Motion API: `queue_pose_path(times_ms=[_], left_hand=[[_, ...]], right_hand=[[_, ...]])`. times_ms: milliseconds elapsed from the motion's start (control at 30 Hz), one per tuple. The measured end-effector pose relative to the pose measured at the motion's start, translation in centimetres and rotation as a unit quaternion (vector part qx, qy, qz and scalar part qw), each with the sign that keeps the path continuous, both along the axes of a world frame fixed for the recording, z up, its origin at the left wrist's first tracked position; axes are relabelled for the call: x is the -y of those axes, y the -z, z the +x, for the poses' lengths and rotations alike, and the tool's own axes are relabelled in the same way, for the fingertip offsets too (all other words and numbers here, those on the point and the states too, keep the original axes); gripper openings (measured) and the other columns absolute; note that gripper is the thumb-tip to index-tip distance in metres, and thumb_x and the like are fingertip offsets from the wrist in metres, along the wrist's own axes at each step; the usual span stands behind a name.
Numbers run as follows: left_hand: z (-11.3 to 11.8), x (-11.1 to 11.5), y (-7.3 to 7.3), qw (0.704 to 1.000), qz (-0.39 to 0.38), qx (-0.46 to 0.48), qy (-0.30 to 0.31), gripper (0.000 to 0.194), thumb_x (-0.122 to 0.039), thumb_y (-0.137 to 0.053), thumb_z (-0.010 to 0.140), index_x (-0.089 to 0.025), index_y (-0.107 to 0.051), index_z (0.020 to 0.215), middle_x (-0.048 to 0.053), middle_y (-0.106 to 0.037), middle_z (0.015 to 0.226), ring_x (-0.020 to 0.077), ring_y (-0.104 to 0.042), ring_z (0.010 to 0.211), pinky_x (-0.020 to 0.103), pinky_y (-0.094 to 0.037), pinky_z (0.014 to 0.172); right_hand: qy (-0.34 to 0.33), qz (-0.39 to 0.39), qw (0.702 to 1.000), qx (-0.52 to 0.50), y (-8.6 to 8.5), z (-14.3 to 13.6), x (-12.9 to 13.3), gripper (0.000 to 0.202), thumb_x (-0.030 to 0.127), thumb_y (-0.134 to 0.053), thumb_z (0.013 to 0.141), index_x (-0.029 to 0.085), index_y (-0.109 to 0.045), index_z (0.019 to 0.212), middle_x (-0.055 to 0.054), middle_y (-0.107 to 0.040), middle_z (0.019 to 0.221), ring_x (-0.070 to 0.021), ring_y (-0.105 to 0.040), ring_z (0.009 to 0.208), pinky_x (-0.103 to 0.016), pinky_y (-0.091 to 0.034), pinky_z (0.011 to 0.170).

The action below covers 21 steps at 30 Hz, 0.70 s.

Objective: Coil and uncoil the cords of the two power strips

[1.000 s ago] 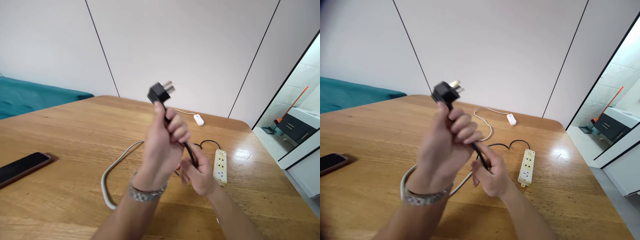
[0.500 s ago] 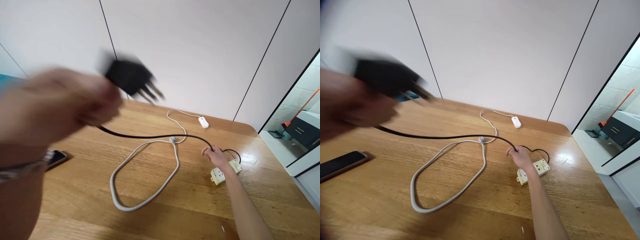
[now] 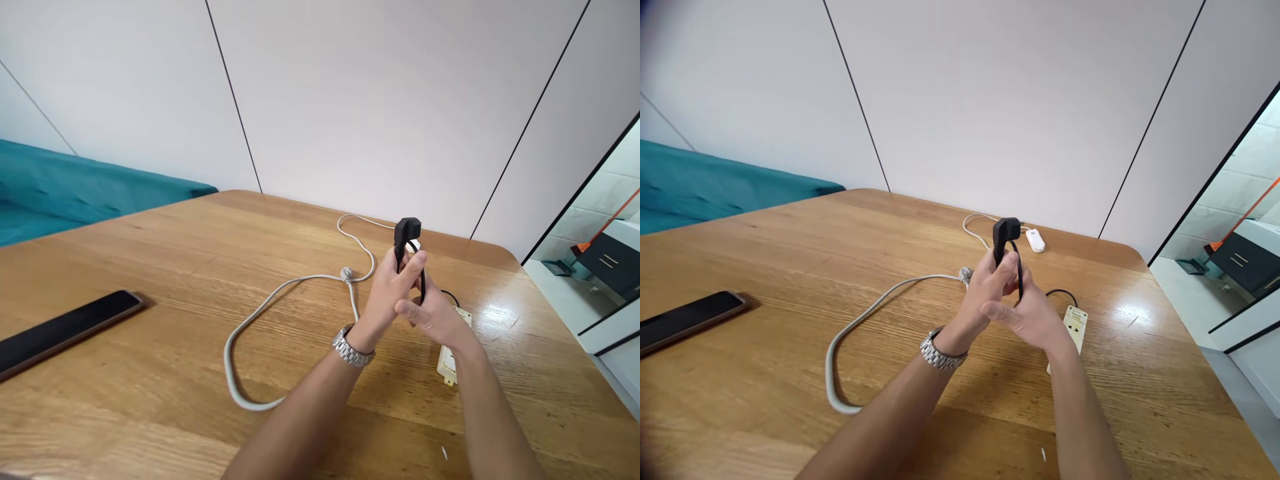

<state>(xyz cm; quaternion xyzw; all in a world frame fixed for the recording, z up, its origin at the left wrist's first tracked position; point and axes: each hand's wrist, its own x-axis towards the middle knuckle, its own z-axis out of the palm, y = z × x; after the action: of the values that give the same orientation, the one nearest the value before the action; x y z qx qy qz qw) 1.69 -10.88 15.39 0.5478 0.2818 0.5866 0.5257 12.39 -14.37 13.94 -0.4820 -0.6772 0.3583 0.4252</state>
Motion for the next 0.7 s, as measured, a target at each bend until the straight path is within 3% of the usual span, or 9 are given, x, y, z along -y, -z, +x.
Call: queue_pose_path(times_ms=[133, 233, 333, 433, 533, 700], left_hand=[[-0.2, -0.2, -0.7, 0.999, -0.012, -0.014, 0.031, 0.039, -0.044, -0.070, 0.073, -0.020, -0.040, 0.071, -0.007, -0.040, 0.058, 0.0059, -0.038, 0.048, 0.018, -0.033, 0.043], [-1.1, 0.0, -1.5, 0.996, -0.020, 0.064, 0.055, 0.031, -0.039, -0.065, 0.079, -0.020, -0.042, 0.074, -0.008, -0.037, 0.053, 0.0060, -0.035, 0.045, 0.018, -0.038, 0.045], [-2.7, 0.3, -2.8, 0.988, -0.029, 0.143, 0.057, 0.026, -0.032, -0.065, 0.080, -0.021, -0.042, 0.073, -0.010, -0.028, 0.050, 0.0058, -0.030, 0.044, 0.017, -0.041, 0.048], [-4.6, -0.1, -4.0, 0.982, -0.063, 0.172, 0.044, 0.029, -0.028, -0.061, 0.083, -0.021, -0.037, 0.070, -0.010, -0.020, 0.047, 0.0060, -0.022, 0.040, 0.014, -0.026, 0.037], [-6.3, -0.8, -4.6, 0.979, -0.075, 0.188, -0.001, 0.036, -0.028, -0.057, 0.086, -0.021, -0.029, 0.064, -0.010, -0.015, 0.047, 0.0060, -0.015, 0.037, 0.014, -0.016, 0.033], [-8.5, -0.7, -5.9, 0.962, -0.056, 0.264, -0.051, 0.036, -0.033, -0.045, 0.094, -0.020, -0.035, 0.061, -0.009, -0.008, 0.044, 0.0067, -0.006, 0.037, 0.017, -0.011, 0.030]], right_hand=[[0.023, 0.009, 0.990, 0.138, -1.0, -0.2, 0.6, 0.088, 0.050, -0.083, 0.058, 0.023, -0.046, 0.132, -0.008, -0.062, 0.107, -0.0218, -0.057, 0.082, -0.033, -0.045, 0.069], [0.032, 0.021, 0.982, 0.187, -0.7, 0.0, 0.0, 0.056, 0.041, -0.077, 0.067, 0.022, -0.059, 0.117, -0.003, -0.065, 0.086, -0.0204, -0.057, 0.077, -0.037, -0.044, 0.076], [0.030, -0.008, 0.989, 0.143, 0.3, 1.3, -1.5, 0.029, 0.030, -0.060, 0.081, 0.022, -0.068, 0.108, 0.001, -0.061, 0.068, -0.0157, -0.055, 0.065, -0.035, -0.044, 0.074], [0.041, -0.035, 0.998, 0.017, 1.2, 2.9, -2.7, 0.034, 0.027, -0.056, 0.079, 0.020, -0.066, 0.111, 0.004, -0.057, 0.060, -0.0128, -0.053, 0.057, -0.028, -0.043, 0.062], [0.048, -0.050, 0.996, -0.048, 2.1, 3.7, -3.4, 0.032, 0.032, -0.063, 0.074, 0.018, -0.064, 0.103, 0.006, -0.059, 0.056, -0.0126, -0.056, 0.057, -0.026, -0.045, 0.062], [0.009, -0.123, 0.989, 0.078, 5.5, 2.5, -4.8, 0.008, 0.019, -0.057, 0.069, 0.018, -0.065, 0.069, 0.002, -0.062, 0.059, -0.0123, -0.056, 0.058, -0.025, -0.040, 0.061]])
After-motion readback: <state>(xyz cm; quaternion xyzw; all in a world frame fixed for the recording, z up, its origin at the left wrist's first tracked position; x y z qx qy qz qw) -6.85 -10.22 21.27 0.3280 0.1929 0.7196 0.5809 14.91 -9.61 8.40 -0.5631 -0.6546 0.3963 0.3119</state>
